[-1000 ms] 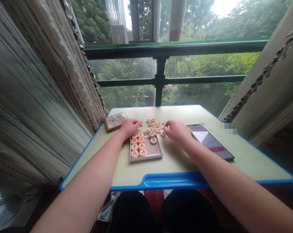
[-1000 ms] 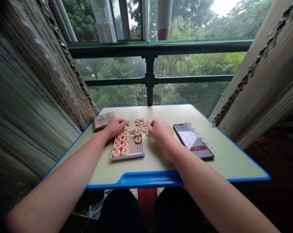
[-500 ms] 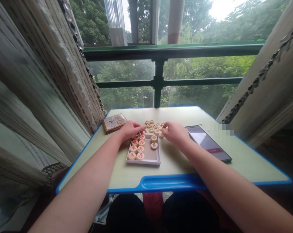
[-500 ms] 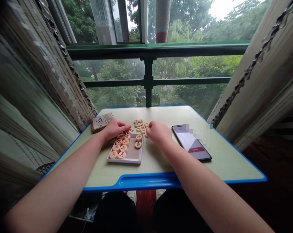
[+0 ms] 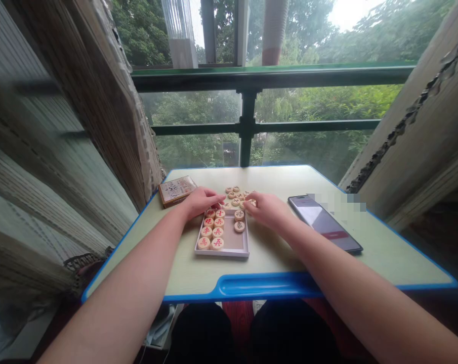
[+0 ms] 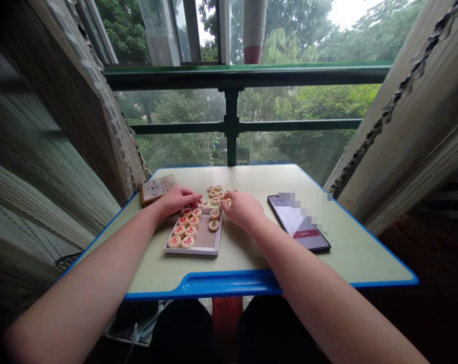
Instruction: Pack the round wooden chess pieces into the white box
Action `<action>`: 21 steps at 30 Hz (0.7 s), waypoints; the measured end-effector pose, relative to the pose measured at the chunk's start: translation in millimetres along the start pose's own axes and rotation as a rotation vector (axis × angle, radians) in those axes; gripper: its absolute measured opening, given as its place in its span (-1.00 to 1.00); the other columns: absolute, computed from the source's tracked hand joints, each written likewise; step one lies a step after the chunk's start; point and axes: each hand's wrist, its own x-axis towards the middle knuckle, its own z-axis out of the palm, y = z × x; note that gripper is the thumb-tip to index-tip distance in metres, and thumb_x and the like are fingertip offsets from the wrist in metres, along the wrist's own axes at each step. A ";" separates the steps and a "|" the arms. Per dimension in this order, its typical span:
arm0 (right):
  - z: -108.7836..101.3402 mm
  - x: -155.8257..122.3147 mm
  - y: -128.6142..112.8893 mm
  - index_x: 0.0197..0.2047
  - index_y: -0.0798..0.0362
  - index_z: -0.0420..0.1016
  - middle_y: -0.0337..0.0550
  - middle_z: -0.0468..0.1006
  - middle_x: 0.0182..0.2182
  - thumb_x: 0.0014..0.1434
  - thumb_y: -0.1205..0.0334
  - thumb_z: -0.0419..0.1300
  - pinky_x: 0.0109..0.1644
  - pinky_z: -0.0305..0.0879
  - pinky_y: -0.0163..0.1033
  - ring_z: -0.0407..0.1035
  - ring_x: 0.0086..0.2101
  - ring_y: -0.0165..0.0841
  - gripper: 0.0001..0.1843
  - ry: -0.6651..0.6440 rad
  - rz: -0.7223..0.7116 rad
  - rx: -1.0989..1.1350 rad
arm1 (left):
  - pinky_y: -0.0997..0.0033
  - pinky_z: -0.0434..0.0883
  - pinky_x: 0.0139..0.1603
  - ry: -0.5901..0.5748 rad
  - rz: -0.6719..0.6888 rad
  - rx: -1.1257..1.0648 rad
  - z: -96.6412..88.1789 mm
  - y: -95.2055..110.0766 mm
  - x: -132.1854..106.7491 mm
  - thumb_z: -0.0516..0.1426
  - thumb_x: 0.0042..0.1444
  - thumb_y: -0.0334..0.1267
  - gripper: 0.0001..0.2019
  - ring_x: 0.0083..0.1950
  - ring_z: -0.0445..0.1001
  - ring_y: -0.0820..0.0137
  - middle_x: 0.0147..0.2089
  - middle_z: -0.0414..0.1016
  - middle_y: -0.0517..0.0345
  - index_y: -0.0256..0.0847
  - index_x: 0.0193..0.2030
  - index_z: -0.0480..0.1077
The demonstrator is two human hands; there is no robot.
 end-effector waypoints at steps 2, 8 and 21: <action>-2.4 -1.5 -2.0 -0.18 -0.04 0.49 -0.14 0.56 -0.33 0.14 0.05 -0.02 -0.41 0.11 -0.33 0.37 -0.36 -0.35 -0.66 0.026 -0.041 0.013 | 0.46 0.25 -0.47 0.009 0.000 0.004 -0.5 -0.8 0.6 0.18 -0.21 0.12 -0.54 -0.47 0.38 0.43 -0.53 0.47 0.03 -0.33 -0.43 0.50; -14.4 -17.0 -17.4 -0.27 -0.04 0.53 -0.23 0.52 -0.49 0.04 0.19 0.10 -0.43 0.07 -0.37 0.28 -0.50 -0.44 -0.78 -0.080 -0.428 0.047 | 0.50 0.18 -0.55 0.016 0.005 0.020 0.8 -0.3 1.0 0.19 -0.23 0.10 -0.56 -0.56 0.28 0.50 -0.55 0.45 0.08 -0.33 -0.45 0.48; -12.2 -22.2 -27.6 -0.33 -0.04 0.56 -0.17 0.55 -0.45 -0.01 0.18 0.13 -0.46 0.05 -0.35 0.32 -0.47 -0.37 -0.80 -0.153 -0.413 -0.119 | 0.53 0.13 -0.61 0.020 0.012 0.039 1.4 2.5 -1.9 0.22 -0.26 0.07 -0.58 -0.59 0.21 0.55 -0.55 0.43 0.12 -0.33 -0.46 0.47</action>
